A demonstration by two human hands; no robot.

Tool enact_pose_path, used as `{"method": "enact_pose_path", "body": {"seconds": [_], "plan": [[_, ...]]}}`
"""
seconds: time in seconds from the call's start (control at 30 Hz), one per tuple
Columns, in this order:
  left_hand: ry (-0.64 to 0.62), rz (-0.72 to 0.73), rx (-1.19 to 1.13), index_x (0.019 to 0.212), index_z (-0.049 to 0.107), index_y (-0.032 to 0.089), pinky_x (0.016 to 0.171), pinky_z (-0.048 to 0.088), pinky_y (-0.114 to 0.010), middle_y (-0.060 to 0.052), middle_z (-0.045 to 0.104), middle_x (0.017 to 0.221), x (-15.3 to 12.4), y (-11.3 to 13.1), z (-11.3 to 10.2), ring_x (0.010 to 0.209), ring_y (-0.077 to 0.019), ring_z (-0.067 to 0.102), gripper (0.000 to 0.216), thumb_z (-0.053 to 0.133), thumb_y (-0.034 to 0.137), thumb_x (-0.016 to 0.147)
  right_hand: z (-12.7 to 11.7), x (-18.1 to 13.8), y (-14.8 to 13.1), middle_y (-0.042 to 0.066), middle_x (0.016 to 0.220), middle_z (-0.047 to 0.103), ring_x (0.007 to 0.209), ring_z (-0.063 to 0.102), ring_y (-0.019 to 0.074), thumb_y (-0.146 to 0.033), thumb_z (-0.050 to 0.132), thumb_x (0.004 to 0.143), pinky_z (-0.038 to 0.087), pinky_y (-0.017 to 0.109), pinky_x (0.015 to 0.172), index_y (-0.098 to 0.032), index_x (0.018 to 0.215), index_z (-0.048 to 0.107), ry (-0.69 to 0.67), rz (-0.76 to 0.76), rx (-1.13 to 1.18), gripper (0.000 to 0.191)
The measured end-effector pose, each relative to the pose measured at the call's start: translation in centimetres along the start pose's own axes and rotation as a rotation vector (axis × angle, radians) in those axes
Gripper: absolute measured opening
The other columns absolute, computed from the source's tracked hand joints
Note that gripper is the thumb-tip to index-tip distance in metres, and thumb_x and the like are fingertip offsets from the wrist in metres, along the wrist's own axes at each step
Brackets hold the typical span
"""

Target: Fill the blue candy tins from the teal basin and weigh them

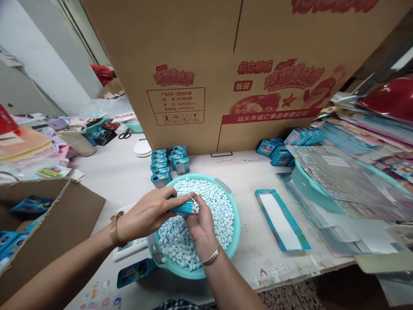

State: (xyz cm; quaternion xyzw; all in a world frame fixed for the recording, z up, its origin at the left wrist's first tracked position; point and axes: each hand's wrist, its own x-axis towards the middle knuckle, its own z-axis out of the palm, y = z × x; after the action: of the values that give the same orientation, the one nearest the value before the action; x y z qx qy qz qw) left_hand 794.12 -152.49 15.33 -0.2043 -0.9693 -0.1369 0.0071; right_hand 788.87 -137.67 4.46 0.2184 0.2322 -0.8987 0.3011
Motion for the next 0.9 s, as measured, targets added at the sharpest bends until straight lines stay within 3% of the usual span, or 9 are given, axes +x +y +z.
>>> {"method": "enact_pose_path", "body": {"seconds": [0.13, 0.23, 0.37, 0.43, 0.53, 0.67, 0.77, 0.9], "plan": [[0.108, -0.076, -0.13, 0.143, 0.048, 0.03, 0.084, 0.047, -0.035, -0.009, 0.057, 0.111, -1.2, -1.3, -0.3, 0.098, -0.0232, 0.056, 0.046, 0.053, 0.027, 0.097, 0.8, -0.5, 0.1, 0.001, 0.083, 0.072, 0.074, 0.068, 0.0152, -0.019, 0.07, 0.082, 0.06, 0.033, 0.072, -0.019, 0.09, 0.067, 0.034, 0.002, 0.009, 0.008], [0.237, -0.13, -0.365, 0.135, 0.056, 0.026, 0.096, 0.046, -0.036, -0.01, 0.059, 0.119, -3.2, -3.0, 0.6, 0.109, -0.0241, 0.057, 0.04, 0.058, 0.027, 0.095, 1.3, -0.8, -0.2, 0.002, 0.083, 0.07, 0.076, 0.067, 0.0137, -0.017, 0.064, 0.087, 0.061, 0.032, 0.074, -0.017, 0.092, 0.065, 0.067, 0.041, 0.013, 0.005], [0.531, -0.364, -0.678, 0.126, 0.058, 0.023, 0.099, 0.047, -0.035, -0.008, 0.063, 0.122, -7.6, -6.1, 4.1, 0.113, -0.0237, 0.059, 0.041, 0.069, 0.032, 0.088, 1.8, -1.1, -0.5, 0.002, 0.088, 0.067, 0.076, 0.066, 0.0117, -0.016, 0.065, 0.086, 0.06, 0.027, 0.073, -0.018, 0.095, 0.063, 0.027, 0.056, -0.061, 0.009], [0.675, -0.513, -0.757, 0.122, 0.059, 0.02, 0.101, 0.047, -0.038, -0.007, 0.064, 0.121, -10.1, -7.8, 6.4, 0.113, -0.0242, 0.059, 0.044, 0.073, 0.034, 0.083, 1.9, -1.2, -0.6, 0.0, 0.087, 0.065, 0.066, 0.06, 0.0077, -0.014, 0.067, 0.084, 0.057, 0.022, 0.063, -0.02, 0.096, 0.063, 0.004, 0.048, -0.119, 0.014], [0.823, -0.671, -0.833, 0.12, 0.058, 0.019, 0.101, 0.046, -0.042, -0.008, 0.064, 0.119, -13.4, -10.0, 9.5, 0.11, -0.0241, 0.059, 0.048, 0.076, 0.033, 0.078, 1.6, -1.4, -0.9, -0.005, 0.076, 0.057, 0.047, 0.042, 0.0016, -0.013, 0.07, 0.081, 0.042, 0.013, 0.043, -0.021, 0.097, 0.062, -0.022, 0.074, -0.188, 0.019], [0.92, -0.742, -0.911, 0.119, 0.057, 0.016, 0.099, 0.048, -0.041, -0.01, 0.065, 0.115, -15.8, -11.9, 12.5, 0.106, -0.0231, 0.062, 0.049, 0.076, 0.031, 0.076, 0.7, -1.4, -1.5, -0.01, 0.063, 0.04, 0.041, 0.03, 0.0001, -0.019, 0.078, 0.076, 0.03, 0.012, 0.034, -0.019, 0.096, 0.062, -0.048, 0.061, -0.37, 0.026], [0.953, -0.765, -0.934, 0.118, 0.056, 0.016, 0.098, 0.049, -0.039, -0.009, 0.066, 0.114, -16.2, -12.2, 14.0, 0.106, -0.0225, 0.063, 0.05, 0.076, 0.03, 0.075, 0.3, -1.5, -2.0, -0.01, 0.062, 0.036, 0.041, 0.029, 0.0009, -0.024, 0.078, 0.078, 0.03, 0.013, 0.033, -0.019, 0.094, 0.061, -0.028, 0.007, -0.482, 0.024], [0.963, -0.78, -0.963, 0.119, 0.056, 0.016, 0.099, 0.049, -0.038, -0.01, 0.066, 0.116, -17.1, -11.7, 14.6, 0.109, -0.0232, 0.064, 0.05, 0.077, 0.029, 0.076, 0.7, -1.2, -2.8, -0.009, 0.063, 0.036, 0.043, 0.033, 0.0019, -0.018, 0.072, 0.082, 0.034, 0.012, 0.036, -0.018, 0.09, 0.058, 0.032, 0.011, -0.415, 0.016]]}}
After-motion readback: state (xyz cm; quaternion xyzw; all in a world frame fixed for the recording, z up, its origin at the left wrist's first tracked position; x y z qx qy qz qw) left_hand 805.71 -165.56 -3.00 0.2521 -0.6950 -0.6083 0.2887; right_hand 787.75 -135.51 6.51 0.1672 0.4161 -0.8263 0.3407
